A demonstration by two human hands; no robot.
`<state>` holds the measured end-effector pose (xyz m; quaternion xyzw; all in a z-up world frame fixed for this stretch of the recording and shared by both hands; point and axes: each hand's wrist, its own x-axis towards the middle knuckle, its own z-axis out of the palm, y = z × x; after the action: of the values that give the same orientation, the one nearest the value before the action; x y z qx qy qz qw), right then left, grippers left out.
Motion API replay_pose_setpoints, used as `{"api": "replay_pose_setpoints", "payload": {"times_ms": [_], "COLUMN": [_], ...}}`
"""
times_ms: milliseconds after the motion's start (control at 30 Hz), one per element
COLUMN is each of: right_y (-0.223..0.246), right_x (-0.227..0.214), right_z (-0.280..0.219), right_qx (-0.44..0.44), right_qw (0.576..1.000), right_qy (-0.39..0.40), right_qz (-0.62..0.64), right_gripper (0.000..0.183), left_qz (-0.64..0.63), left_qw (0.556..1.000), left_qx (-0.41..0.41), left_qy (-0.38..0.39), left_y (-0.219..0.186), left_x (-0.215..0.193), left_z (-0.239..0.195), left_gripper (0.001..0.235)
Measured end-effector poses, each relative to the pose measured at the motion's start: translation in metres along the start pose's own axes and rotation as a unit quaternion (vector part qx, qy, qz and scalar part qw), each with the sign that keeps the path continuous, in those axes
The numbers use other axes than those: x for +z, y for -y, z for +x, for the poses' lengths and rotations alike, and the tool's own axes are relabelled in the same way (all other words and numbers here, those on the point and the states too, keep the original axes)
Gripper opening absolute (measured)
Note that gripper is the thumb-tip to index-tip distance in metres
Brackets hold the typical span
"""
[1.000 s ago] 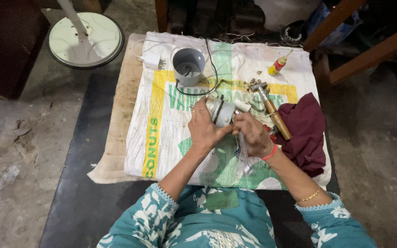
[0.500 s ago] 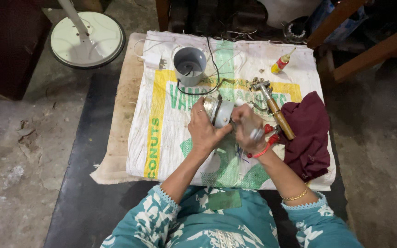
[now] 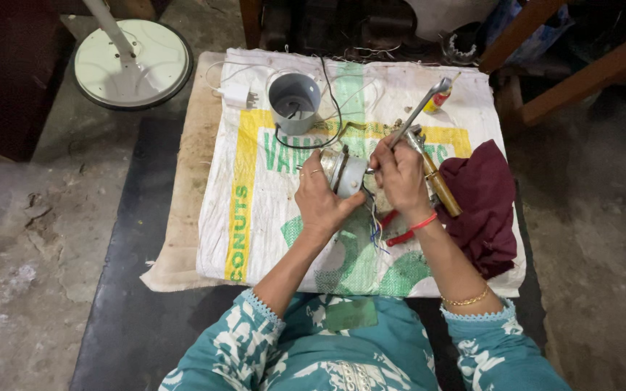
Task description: The person uses a wrench to loosen and tighten bolts on a small cylindrical electrical device, then uses pliers to adjust wires and components. The person rotates the device to access different sides and continues manipulating internal parts with tools.
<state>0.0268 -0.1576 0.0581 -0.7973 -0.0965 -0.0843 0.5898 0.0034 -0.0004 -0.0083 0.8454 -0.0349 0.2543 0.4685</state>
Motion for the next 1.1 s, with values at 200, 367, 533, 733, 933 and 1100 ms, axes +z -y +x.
{"api": "replay_pose_setpoints", "payload": {"times_ms": [200,367,533,733,933,1100], "right_y": [-0.016,-0.032,-0.036,-0.043,-0.053,-0.071], "right_x": [-0.013,-0.016,-0.016,-0.013,-0.025,-0.03], "right_z": [0.016,0.024,0.032,0.04,0.043,0.057], "right_qx": [0.072,0.108,0.156,0.193,0.256,0.323], "right_qw": [0.996,0.988,0.974,0.971,0.948,0.928], "right_qy": [0.004,-0.003,-0.019,-0.046,-0.019,0.018], "right_qz": [0.053,0.112,0.166,0.134,0.188,0.184], "right_gripper": [0.028,0.026,0.03,0.031,0.026,0.029], "left_qz": [0.003,0.014,0.043,0.033,0.038,0.041], "left_qw": [1.0,1.0,0.998,0.999,0.999,0.999], "left_qx": [0.011,0.006,-0.011,0.009,0.004,0.019], "left_qy": [0.014,0.017,0.034,0.011,0.022,0.016], "left_y": [-0.002,-0.007,-0.014,-0.016,-0.024,-0.018], "left_x": [0.002,0.006,0.008,0.005,0.009,0.012], "left_z": [0.0,0.001,0.008,0.005,-0.002,-0.004], "left_gripper": [0.116,0.113,0.113,0.115,0.113,0.115]}}
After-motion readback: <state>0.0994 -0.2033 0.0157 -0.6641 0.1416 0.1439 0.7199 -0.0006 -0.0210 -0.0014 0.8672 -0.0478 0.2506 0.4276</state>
